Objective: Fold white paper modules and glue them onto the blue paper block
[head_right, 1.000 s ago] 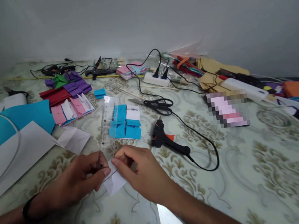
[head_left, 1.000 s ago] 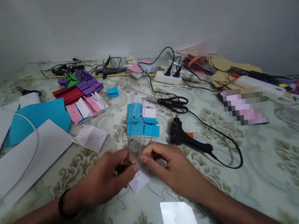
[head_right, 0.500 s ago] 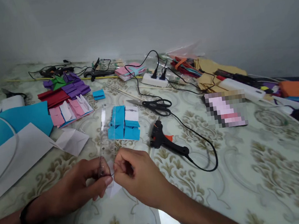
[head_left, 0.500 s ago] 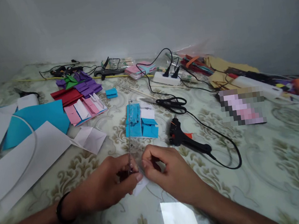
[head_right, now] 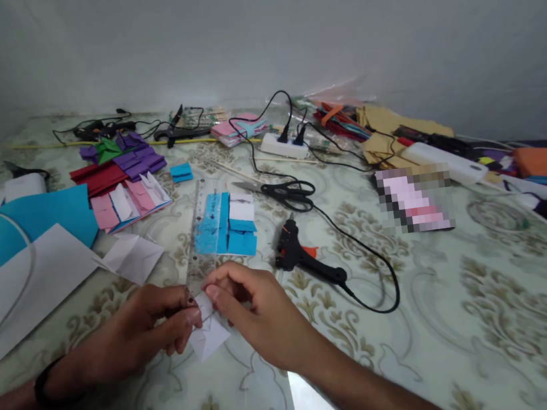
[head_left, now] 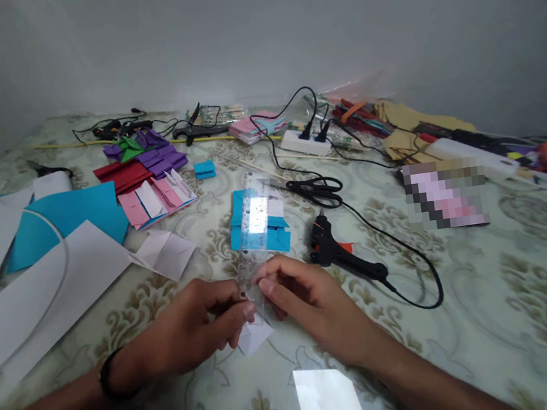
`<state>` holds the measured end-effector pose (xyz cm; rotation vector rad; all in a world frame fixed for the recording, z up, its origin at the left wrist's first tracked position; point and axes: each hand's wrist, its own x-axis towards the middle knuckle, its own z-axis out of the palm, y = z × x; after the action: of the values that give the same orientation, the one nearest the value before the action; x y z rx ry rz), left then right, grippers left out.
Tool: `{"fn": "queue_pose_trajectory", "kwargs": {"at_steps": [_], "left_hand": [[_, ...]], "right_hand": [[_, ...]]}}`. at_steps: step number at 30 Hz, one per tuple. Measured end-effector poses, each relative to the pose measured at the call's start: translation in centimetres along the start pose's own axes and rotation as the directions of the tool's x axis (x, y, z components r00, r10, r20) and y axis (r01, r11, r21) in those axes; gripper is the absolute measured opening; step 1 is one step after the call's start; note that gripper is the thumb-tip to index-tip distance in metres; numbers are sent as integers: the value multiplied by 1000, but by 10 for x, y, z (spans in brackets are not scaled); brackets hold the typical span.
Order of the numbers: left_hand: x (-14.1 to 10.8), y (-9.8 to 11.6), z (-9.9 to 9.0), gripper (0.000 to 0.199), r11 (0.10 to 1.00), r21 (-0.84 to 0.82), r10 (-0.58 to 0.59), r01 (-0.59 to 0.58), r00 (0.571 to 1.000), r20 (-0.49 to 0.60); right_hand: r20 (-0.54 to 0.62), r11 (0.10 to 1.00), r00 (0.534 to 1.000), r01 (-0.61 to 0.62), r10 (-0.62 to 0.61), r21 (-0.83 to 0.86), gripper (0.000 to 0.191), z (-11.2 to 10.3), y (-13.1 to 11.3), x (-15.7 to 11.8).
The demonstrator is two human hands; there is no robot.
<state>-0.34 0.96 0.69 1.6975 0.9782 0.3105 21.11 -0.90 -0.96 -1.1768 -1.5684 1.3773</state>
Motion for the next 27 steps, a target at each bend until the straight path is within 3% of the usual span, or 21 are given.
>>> {"fn": "queue_pose_trajectory", "kwargs": {"at_steps": [5, 13, 20, 27], "left_hand": [[-1, 4, -2, 39, 1000, 21, 16, -16, 1000, 24], [0, 8, -3, 37, 999, 22, 34, -35, 998, 58], [-3, 6, -2, 38, 995, 98, 24, -15, 995, -92], [-3, 4, 0, 42, 979, 195, 87, -51, 980, -180]], "right_hand": [[7, 987, 999, -44, 43, 153, 25, 0, 2, 1], [-13, 982, 997, -71, 74, 177, 32, 0, 3, 2], [-27, 968, 998, -41, 50, 247, 29, 1, 4, 2], [39, 947, 999, -36, 24, 319, 34, 0, 4, 1]]}}
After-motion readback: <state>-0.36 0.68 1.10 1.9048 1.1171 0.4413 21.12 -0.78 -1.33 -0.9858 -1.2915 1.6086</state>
